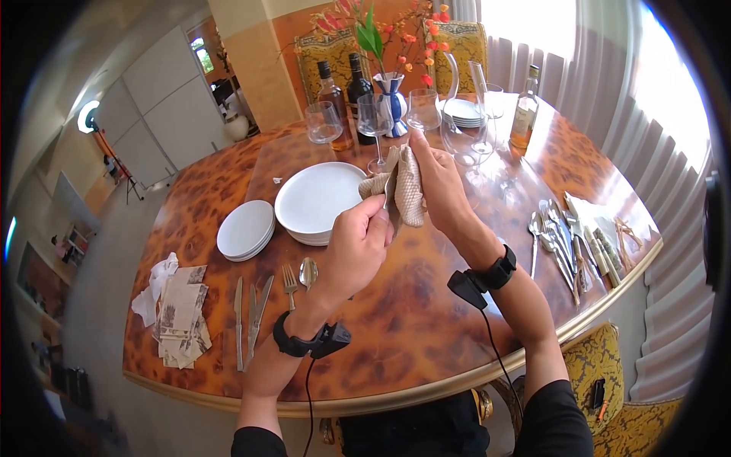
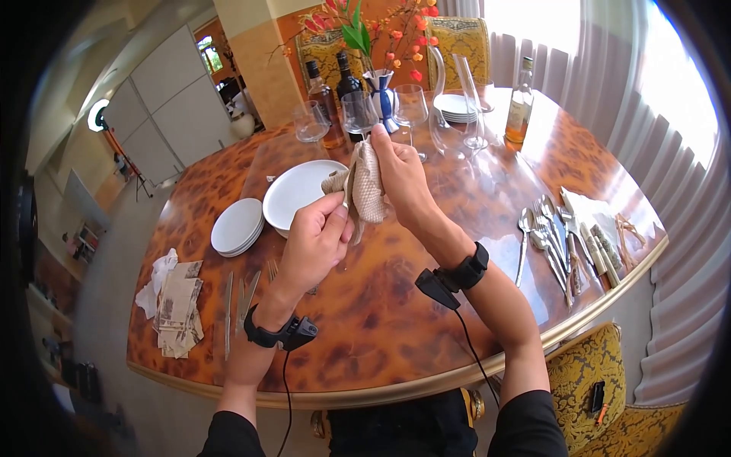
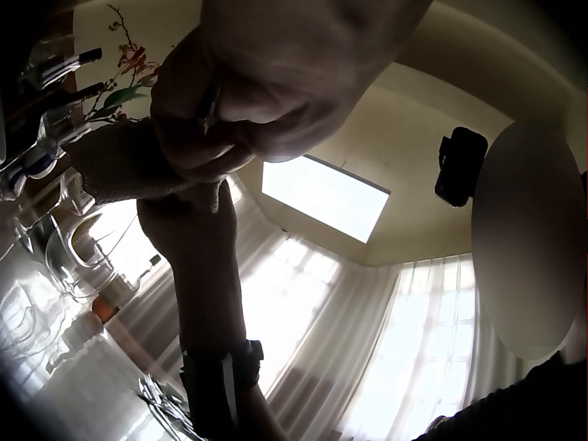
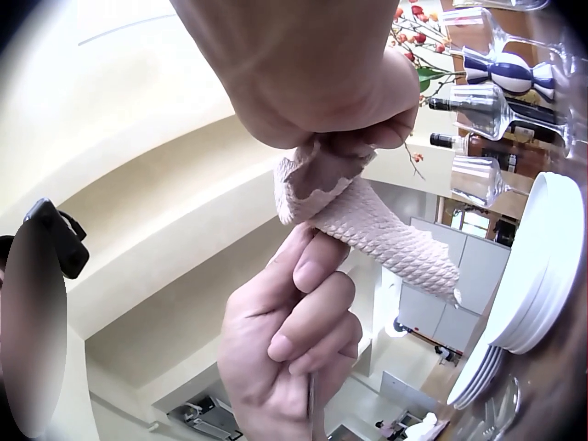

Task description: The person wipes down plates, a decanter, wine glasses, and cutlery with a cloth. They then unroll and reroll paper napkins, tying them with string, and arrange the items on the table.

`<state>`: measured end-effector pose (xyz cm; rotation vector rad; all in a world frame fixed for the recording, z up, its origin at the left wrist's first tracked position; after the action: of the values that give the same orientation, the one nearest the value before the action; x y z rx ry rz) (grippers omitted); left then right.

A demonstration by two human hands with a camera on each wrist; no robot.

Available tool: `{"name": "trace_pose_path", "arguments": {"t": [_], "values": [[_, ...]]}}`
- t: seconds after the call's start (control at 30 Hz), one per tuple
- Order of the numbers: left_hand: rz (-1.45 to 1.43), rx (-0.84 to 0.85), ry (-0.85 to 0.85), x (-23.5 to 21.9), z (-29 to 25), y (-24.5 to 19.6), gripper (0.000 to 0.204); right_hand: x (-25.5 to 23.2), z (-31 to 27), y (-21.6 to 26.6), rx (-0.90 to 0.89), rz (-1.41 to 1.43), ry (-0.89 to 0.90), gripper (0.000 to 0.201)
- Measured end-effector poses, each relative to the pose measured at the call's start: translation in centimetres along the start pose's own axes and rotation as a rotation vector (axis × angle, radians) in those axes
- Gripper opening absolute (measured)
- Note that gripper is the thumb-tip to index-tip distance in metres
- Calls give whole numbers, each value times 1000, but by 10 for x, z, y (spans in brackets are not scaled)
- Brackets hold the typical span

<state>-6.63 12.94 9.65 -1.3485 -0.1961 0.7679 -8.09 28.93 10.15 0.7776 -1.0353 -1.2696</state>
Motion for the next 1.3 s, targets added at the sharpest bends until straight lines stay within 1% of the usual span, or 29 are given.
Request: {"name": "trace_pose_path", "arguments": {"t": [0.07, 0.1, 0.13, 0.17, 0.2, 0.27, 0.33, 0.37, 0.4, 0.47, 0.6, 0.67, 0.7, 0.73, 0.77, 0.8, 0.87, 0.9, 0.93, 0.97, 1.0, 1.03, 1.07, 1.13, 1.17, 1.2, 1.27, 1.3], "values": [[-3, -2, -9, -1, -1, 0, 22, -7, -1, 4, -2, 95, -122, 52], [-26, -10, -11, -1, -2, -1, 23, -23, 4, -6, 5, 111, -152, 51], [-50, -17, -13, -2, -3, -2, 25, -26, 1, 3, -29, 93, -221, 50], [-54, -15, -20, -2, -4, -4, 25, -32, 3, 4, -82, 177, -236, 50], [-71, -22, -15, -3, -5, -6, 26, -39, 6, 4, -133, 261, -250, 50], [-92, -25, -19, -5, -5, -8, 27, -53, 8, 4, -135, 284, -258, 49], [-46, -17, -43, -8, -5, -10, 27, -60, 11, 6, -164, 322, -221, 48], [-51, -16, -51, -9, -4, -9, 27, -58, 12, 8, -224, 318, -188, 45], [-20, -9, -76, -11, -4, -9, 27, -57, 12, 9, -219, 316, -181, 45], [8, -4, -105, -14, -4, -8, 28, -52, 9, 15, -169, 365, -257, 43], [40, 11, -141, -17, -3, -6, 28, -49, 9, 12, -157, 389, -281, 40], [37, 21, -157, -17, -3, -7, 28, -38, 7, 11, -114, 362, -191, 39], [14, 59, -169, -18, -2, -7, 28, -36, 6, 10, -113, 361, -190, 39], [-7, 98, -179, -20, -1, -7, 28, -31, 5, 6, -8, 299, -113, 37], [-7, 98, -179, -21, 1, -5, 28, -25, 4, 3, 97, 236, -36, 36], [-52, 114, -208, -23, 3, -2, 27, -20, 0, 3, 98, 237, -36, 36], [-97, 129, -237, -30, 6, 4, 26, 1, -6, 9, 133, 226, 108, 38], [-21, 109, -239, -35, 7, 6, 20, 4, -5, 7, 119, 193, 224, 38], [54, 89, -240, -37, 7, 8, 20, 11, -9, 10, 121, 191, 221, 38], [49, 89, -234, -35, 7, 6, 20, 24, -15, 18, 92, 217, 227, 38], [-125, 46, -224, -32, 6, 5, 21, 32, -18, 22, 63, 242, 230, 37], [-301, 0, -211, -27, 6, 6, 22, 31, -18, 19, 41, 210, 245, 37], [-307, -2, -201, -24, 7, 7, 22, 31, -19, 16, 42, 206, 234, 37], [-287, 37, -117, -19, 7, 5, 23, 34, -21, 15, -14, -75, 158, 37], [-129, 53, -125, -19, 7, 8, 23, 36, -21, 13, -33, -59, 128, 34], [-129, 54, -123, -15, 8, 11, 23, 34, -21, 12, -34, -59, 126, 34], [233, 204, -195, -9, 7, 3, 24, 30, -18, 11, -22, -206, 127, 31], [238, 147, -151, -10, 7, 4, 23, 27, -16, 10, -55, -202, 106, 30]]}}
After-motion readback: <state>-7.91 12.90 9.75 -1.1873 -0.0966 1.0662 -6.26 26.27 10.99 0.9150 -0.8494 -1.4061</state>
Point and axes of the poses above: each hand's wrist, its own z-axis towards the middle knuckle, its own x-axis out of the palm, y = z × x, the point moved 4 cm from there along z, towards the middle knuckle, and after that the axes turned 14 degrees about y, right-handed, at the moved point
